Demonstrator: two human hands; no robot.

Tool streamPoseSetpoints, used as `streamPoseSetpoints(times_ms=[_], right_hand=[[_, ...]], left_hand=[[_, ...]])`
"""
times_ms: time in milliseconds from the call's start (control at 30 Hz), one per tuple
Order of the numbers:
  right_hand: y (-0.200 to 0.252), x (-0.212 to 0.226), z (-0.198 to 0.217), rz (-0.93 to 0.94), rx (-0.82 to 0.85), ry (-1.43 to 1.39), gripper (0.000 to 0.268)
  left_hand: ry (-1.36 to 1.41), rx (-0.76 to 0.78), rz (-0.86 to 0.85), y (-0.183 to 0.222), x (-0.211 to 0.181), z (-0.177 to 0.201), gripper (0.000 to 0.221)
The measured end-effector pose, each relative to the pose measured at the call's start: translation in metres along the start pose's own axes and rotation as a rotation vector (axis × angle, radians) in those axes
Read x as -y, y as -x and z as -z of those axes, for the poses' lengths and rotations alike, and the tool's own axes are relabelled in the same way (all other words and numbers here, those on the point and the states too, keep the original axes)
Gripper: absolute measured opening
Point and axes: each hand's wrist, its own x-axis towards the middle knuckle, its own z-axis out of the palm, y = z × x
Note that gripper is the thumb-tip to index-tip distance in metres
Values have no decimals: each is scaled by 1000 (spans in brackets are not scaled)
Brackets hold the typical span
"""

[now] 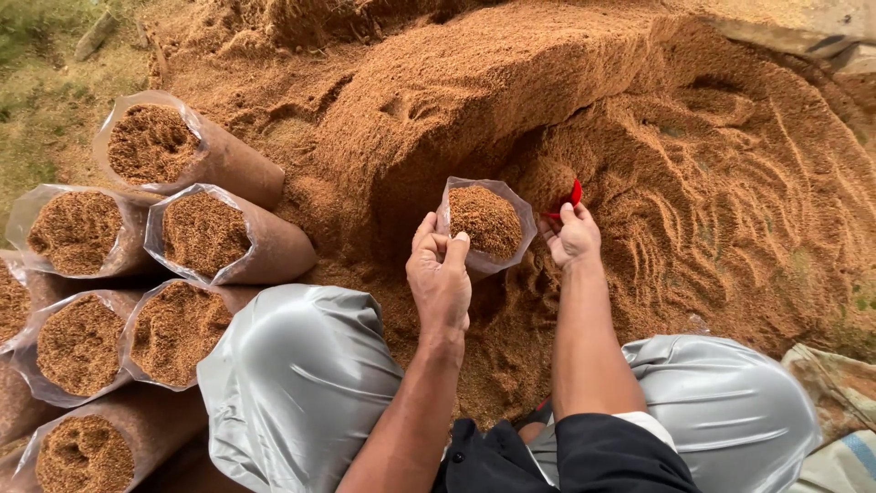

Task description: Filling plastic bags with substrate and packing it down by hand for mushroom cultivation

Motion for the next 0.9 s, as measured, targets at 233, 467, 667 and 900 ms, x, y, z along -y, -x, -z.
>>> streamPoseSetpoints(times_ms=[233, 467, 667, 900], right_hand=[[87, 82, -8, 113, 213, 142, 30], [206, 146, -53, 308, 419, 358, 34], [261, 156, -77, 428, 491, 617, 38], [281, 138, -92, 762, 444, 1090, 46]], left_hand=[[-22, 24, 1, -1, 2, -3, 17], [-129, 16, -13, 1, 3, -9, 19], [-148, 30, -20, 3, 1, -9, 18], [-114, 59, -36, 3, 0, -9, 19]])
